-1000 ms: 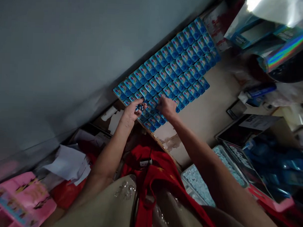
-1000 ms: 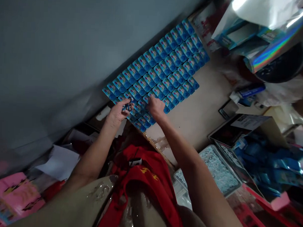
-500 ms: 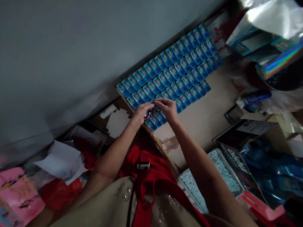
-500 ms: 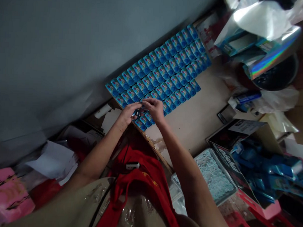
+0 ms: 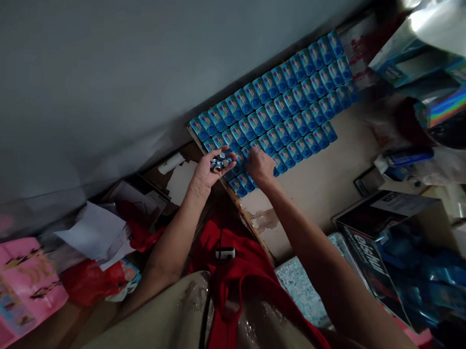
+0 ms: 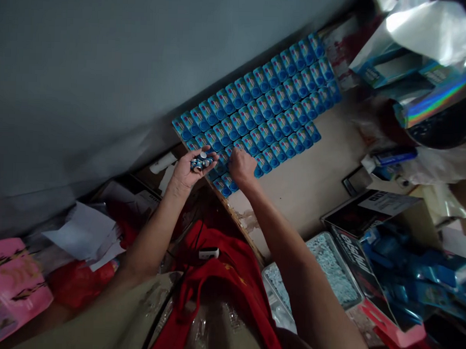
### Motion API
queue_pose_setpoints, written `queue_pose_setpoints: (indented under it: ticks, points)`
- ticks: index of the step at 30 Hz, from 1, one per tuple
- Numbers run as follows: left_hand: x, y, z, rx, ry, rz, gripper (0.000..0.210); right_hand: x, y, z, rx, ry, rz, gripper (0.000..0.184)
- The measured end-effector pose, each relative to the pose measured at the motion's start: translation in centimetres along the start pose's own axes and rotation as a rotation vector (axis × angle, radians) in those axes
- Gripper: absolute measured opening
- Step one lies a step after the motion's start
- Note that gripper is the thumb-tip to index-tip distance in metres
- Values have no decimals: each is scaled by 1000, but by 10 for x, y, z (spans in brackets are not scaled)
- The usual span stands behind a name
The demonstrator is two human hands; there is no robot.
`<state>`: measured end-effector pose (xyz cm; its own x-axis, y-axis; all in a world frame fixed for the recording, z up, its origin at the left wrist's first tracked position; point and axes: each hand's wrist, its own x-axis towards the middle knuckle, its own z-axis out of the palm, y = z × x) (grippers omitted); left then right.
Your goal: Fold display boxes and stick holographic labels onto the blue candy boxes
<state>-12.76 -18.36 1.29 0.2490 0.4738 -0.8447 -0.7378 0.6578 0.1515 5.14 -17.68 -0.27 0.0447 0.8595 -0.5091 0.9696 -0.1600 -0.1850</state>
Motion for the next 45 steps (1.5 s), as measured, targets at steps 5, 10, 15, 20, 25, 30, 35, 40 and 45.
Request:
queue_pose_setpoints:
  ticks: [5,10,15,20,25,30,35,40,45]
  points:
    - [1,-6,-10,-27,-55,12,19,23,2,-6,-22,-43,14,20]
    - [-14,-9,-14,-35,-39,37,17,19,1,-20,-43,-3,1,42]
    - [-19,-18,-20,-92,29,135,11,-28,-10,-9,124,115,-225,16]
    - [-7,-39,-24,-110,9,158,20,-67,-30,28,451,156,-365,27]
    - [4,-55,-22,-206,11,175,21,-68,-31,44,661,127,-255,22]
    - [4,-51,-23,-319,24,140,13,-69,-6,39,1103,66,-138,30]
    - [-5,-31,-29,-365,11,218,10,-54,10,30,730,221,-33,16]
    - [-9,-15,-37,-317,-36,250,12,-28,-5,26,143,82,-90,13]
    - [-6,-13,-42,-316,-161,218,22,-2,-11,15,-86,23,-17,23]
